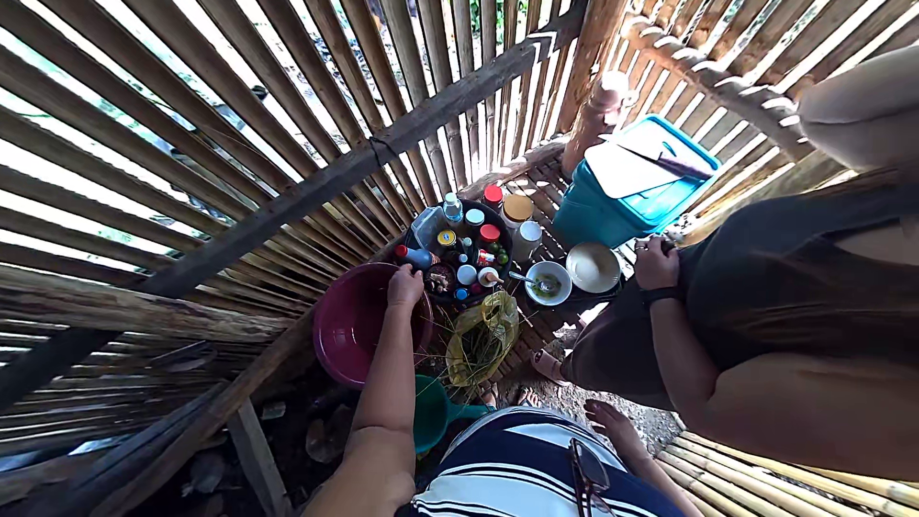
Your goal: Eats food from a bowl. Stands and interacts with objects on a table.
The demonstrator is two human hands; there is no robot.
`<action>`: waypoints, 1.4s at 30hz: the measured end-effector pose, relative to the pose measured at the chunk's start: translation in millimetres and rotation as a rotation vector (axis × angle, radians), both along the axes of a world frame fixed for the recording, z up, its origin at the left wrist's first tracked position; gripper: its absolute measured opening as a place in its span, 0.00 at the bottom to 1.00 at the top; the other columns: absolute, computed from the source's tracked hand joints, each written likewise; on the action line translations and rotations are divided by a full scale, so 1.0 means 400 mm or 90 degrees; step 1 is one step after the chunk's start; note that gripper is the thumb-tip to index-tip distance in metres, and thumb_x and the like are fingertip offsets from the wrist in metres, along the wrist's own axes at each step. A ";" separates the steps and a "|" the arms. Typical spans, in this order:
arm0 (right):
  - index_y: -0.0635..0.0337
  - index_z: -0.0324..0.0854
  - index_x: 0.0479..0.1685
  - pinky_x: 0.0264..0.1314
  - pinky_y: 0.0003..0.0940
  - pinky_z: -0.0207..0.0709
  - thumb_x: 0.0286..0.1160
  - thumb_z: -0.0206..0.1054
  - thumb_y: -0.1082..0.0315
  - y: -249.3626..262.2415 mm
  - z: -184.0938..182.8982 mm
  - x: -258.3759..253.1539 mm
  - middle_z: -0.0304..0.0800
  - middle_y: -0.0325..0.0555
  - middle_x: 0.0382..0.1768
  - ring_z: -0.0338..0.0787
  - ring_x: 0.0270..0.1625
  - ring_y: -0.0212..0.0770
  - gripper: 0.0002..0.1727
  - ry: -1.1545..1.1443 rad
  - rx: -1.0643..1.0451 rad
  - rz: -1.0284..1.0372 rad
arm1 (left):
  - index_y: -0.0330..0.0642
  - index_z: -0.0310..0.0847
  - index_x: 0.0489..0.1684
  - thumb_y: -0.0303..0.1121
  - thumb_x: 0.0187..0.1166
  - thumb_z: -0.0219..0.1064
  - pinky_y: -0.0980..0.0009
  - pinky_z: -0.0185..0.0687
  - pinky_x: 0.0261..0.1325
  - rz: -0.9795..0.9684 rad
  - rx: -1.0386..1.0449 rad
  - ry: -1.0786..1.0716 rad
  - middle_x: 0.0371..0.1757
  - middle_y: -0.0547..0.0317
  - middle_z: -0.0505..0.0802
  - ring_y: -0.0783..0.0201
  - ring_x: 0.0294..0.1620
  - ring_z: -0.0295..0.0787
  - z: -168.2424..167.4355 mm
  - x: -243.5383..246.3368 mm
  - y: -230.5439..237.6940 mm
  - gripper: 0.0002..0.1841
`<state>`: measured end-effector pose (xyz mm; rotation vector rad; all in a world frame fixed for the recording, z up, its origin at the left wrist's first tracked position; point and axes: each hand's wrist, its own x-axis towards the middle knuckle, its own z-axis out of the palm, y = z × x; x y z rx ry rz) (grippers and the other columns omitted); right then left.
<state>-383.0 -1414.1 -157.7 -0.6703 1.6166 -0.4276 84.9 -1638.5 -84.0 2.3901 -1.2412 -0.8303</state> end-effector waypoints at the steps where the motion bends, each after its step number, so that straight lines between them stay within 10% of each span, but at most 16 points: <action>1: 0.70 0.75 0.75 0.71 0.54 0.76 0.93 0.52 0.62 0.019 0.000 -0.008 0.83 0.66 0.70 0.84 0.71 0.57 0.23 0.009 0.012 -0.008 | 0.30 0.70 0.82 0.39 0.88 0.63 0.40 0.73 0.79 0.066 -0.040 0.056 0.74 0.30 0.83 0.37 0.76 0.80 -0.032 0.013 -0.018 0.28; 5: 0.69 0.75 0.75 0.73 0.55 0.75 0.94 0.51 0.61 0.068 -0.027 -0.029 0.83 0.66 0.71 0.84 0.72 0.58 0.23 0.031 0.049 0.003 | 0.34 0.64 0.84 0.38 0.79 0.74 0.43 0.88 0.58 0.258 -0.202 0.211 0.70 0.28 0.83 0.38 0.60 0.89 -0.128 0.041 -0.099 0.36; 10: 0.67 0.75 0.76 0.74 0.53 0.75 0.94 0.51 0.60 0.074 -0.021 -0.038 0.83 0.64 0.72 0.84 0.73 0.56 0.23 0.032 0.044 0.000 | 0.32 0.75 0.73 0.38 0.83 0.68 0.44 0.86 0.63 0.203 -0.226 0.118 0.62 0.33 0.89 0.42 0.57 0.92 -0.135 0.062 -0.159 0.25; 24: 0.67 0.76 0.75 0.73 0.53 0.76 0.94 0.51 0.60 0.007 0.004 0.001 0.84 0.62 0.71 0.86 0.71 0.55 0.23 0.020 -0.011 0.047 | 0.29 0.79 0.69 0.38 0.86 0.64 0.45 0.74 0.77 0.045 -0.337 -0.089 0.66 0.33 0.88 0.42 0.71 0.85 0.165 0.061 -0.079 0.22; 33: 0.70 0.78 0.72 0.73 0.39 0.81 0.87 0.58 0.66 -0.173 0.247 0.184 0.89 0.57 0.65 0.90 0.66 0.43 0.22 -0.035 -0.480 0.237 | 0.39 0.76 0.76 0.36 0.86 0.65 0.54 0.91 0.59 -0.296 -0.447 0.043 0.70 0.43 0.87 0.56 0.57 0.92 0.379 -0.044 0.165 0.22; 39: 0.69 0.57 0.88 0.87 0.51 0.66 0.58 0.85 0.47 -0.263 0.324 0.281 0.72 0.64 0.80 0.73 0.83 0.53 0.59 -0.122 -0.708 0.404 | 0.34 0.81 0.66 0.32 0.80 0.69 0.64 0.93 0.55 -0.445 -0.379 0.266 0.59 0.51 0.92 0.65 0.51 0.93 0.416 -0.209 0.296 0.19; 42: 0.69 0.58 0.86 0.78 0.45 0.77 0.56 0.87 0.54 -0.271 0.274 0.273 0.81 0.63 0.71 0.84 0.72 0.48 0.57 -0.199 -0.638 0.471 | 0.33 0.81 0.68 0.32 0.83 0.67 0.63 0.92 0.60 -0.474 -0.309 0.317 0.62 0.48 0.91 0.63 0.55 0.93 0.362 -0.283 0.316 0.19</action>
